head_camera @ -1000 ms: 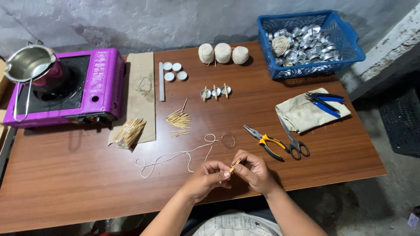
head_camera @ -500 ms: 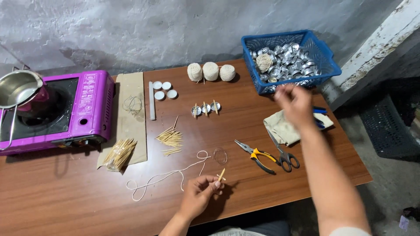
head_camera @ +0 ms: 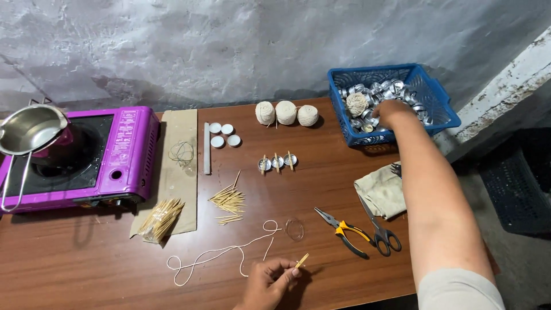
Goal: Assembling candle wick holders by tying string to toothpicks and cutting them to size using pliers.
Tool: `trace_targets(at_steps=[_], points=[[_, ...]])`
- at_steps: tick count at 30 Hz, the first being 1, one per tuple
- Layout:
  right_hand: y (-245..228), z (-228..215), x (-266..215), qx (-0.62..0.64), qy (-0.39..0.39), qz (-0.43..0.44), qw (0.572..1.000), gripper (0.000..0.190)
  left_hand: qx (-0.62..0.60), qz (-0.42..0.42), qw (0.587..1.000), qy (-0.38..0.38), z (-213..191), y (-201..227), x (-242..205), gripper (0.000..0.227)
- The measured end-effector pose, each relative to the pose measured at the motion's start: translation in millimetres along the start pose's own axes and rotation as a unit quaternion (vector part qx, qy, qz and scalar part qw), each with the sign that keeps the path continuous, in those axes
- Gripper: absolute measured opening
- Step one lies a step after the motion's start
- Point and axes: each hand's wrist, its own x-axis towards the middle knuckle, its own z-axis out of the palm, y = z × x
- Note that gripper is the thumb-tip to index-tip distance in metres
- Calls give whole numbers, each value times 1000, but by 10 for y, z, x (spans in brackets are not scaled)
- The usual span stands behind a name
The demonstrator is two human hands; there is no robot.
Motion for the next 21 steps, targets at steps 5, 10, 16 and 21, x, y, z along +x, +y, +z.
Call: trace_targets(at_steps=[5,10,16,21], points=[[-57,63,144,-100,4,-1,995,26,31,-2,999,24,5,28,28,9],[122,31,143,-49,1,-19,999,32,45,24,998,20,-1,25,20,8],[462,72,393,157,28,-45,986,23,59,40,997,0,-9,108,3,8],[508,16,280,269,-23,-26,962,18,57,33,998,7,-4,127,-11,9]])
